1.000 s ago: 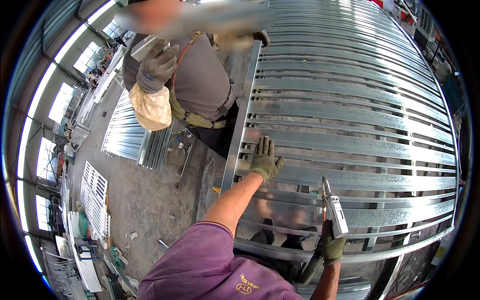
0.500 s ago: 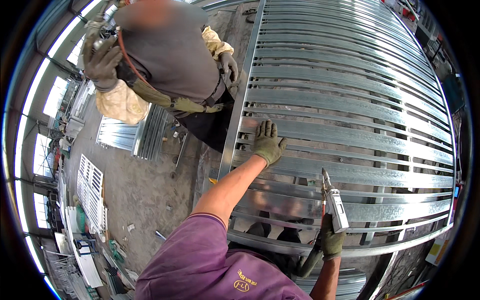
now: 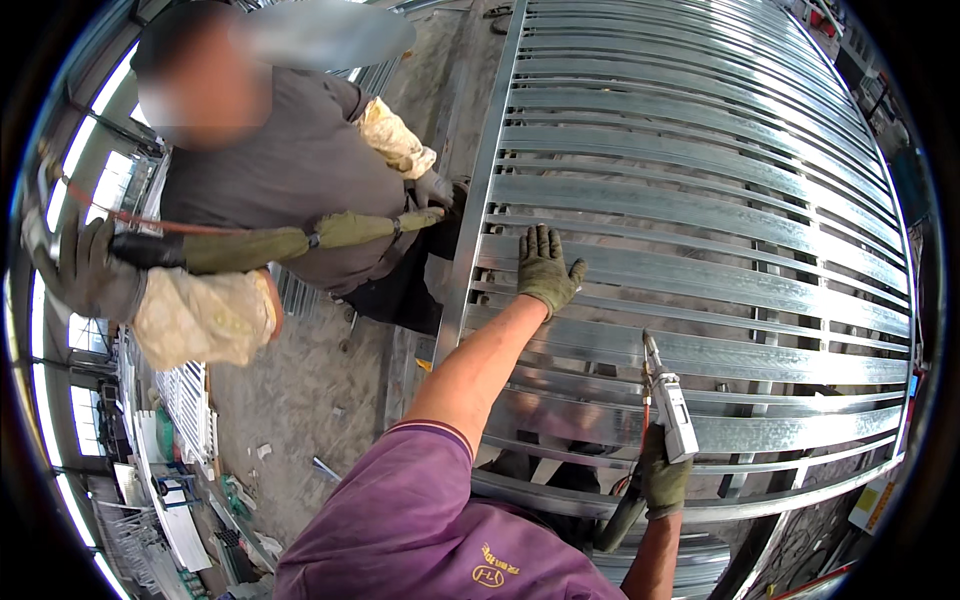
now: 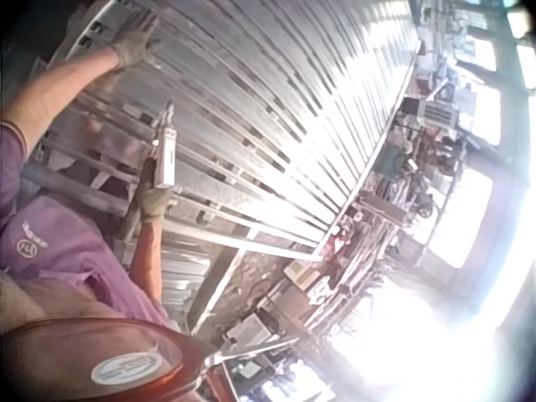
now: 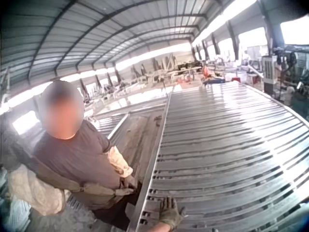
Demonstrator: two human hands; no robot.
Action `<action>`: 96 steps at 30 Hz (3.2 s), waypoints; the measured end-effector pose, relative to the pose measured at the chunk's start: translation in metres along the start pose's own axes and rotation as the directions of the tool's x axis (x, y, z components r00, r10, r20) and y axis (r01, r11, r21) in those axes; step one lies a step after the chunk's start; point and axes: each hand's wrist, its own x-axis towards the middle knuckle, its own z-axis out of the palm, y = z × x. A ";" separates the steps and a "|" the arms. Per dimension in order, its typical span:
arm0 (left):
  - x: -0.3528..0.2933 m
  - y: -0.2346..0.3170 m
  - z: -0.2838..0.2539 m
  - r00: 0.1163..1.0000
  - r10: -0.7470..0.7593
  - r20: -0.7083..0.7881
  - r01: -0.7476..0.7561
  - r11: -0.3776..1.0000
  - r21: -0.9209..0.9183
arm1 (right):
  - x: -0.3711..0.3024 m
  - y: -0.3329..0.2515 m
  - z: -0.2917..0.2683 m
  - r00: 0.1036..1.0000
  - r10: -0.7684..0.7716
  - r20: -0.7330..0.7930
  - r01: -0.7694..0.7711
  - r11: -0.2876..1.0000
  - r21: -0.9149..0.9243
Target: The person welds metal bars onto a large metal frame using a handheld welding gun. They move along the frame, positioning and welding multiple bars in sequence while another worker assists nearby.
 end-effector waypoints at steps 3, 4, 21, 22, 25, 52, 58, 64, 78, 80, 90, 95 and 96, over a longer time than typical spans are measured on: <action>0.001 0.001 0.001 1.000 0.002 -0.017 -0.002 1.000 -0.003 | 0.009 -0.005 0.000 1.000 0.012 0.013 -0.013 1.000 0.022; 0.001 0.001 0.000 1.000 0.005 -0.023 -0.005 1.000 -0.006 | 0.011 -0.007 0.000 1.000 -0.008 0.005 0.008 1.000 0.026; -0.004 0.004 -0.005 1.000 -0.002 -0.015 0.002 1.000 0.009 | 0.037 -0.040 0.007 0.989 0.098 0.112 -0.109 0.990 0.091; -0.004 0.003 -0.004 1.000 -0.001 -0.019 0.001 1.000 -0.001 | 0.038 -0.041 0.006 0.986 0.110 0.124 -0.121 0.989 0.083; -0.002 0.001 0.004 1.000 0.010 -0.023 -0.010 1.000 -0.006 | 0.041 -0.036 0.004 0.989 0.082 0.123 -0.091 0.994 0.069; -0.008 -0.008 -0.008 1.000 -0.004 -0.006 0.004 1.000 0.024 | 0.073 0.058 -0.026 0.979 0.132 0.157 -0.148 0.984 0.097; -0.005 -0.009 0.000 1.000 -0.028 0.002 0.028 0.998 0.054 | 0.058 0.050 -0.029 0.995 0.066 0.073 -0.075 0.989 0.126; -0.007 -0.007 -0.001 1.000 -0.017 -0.026 0.019 0.997 0.068 | 0.010 0.012 -0.046 0.983 0.183 -0.018 -0.176 0.966 0.188; -0.091 0.012 -0.009 0.959 0.010 -0.283 -0.148 0.871 -0.469 | -0.125 -0.027 -0.045 0.958 0.121 -0.261 -0.049 0.962 0.268; -0.149 0.021 0.002 0.980 0.149 -0.131 -0.194 0.591 -0.783 | -0.128 -0.033 -0.046 0.955 0.114 -0.274 -0.047 0.970 0.240; -0.436 0.094 0.006 0.506 0.862 -0.018 -0.052 0.009 -0.999 | -0.153 -0.027 -0.057 0.975 -0.171 -0.141 0.190 0.973 0.134; -0.476 0.159 0.010 0.388 0.860 0.330 0.372 0.182 -0.910 | -0.173 -0.002 -0.073 0.985 -0.114 -0.133 0.142 0.965 0.222; -0.481 0.167 0.015 0.375 0.824 0.425 0.338 0.305 -0.890 | -0.177 0.003 -0.076 0.983 -0.114 -0.146 0.146 0.961 0.236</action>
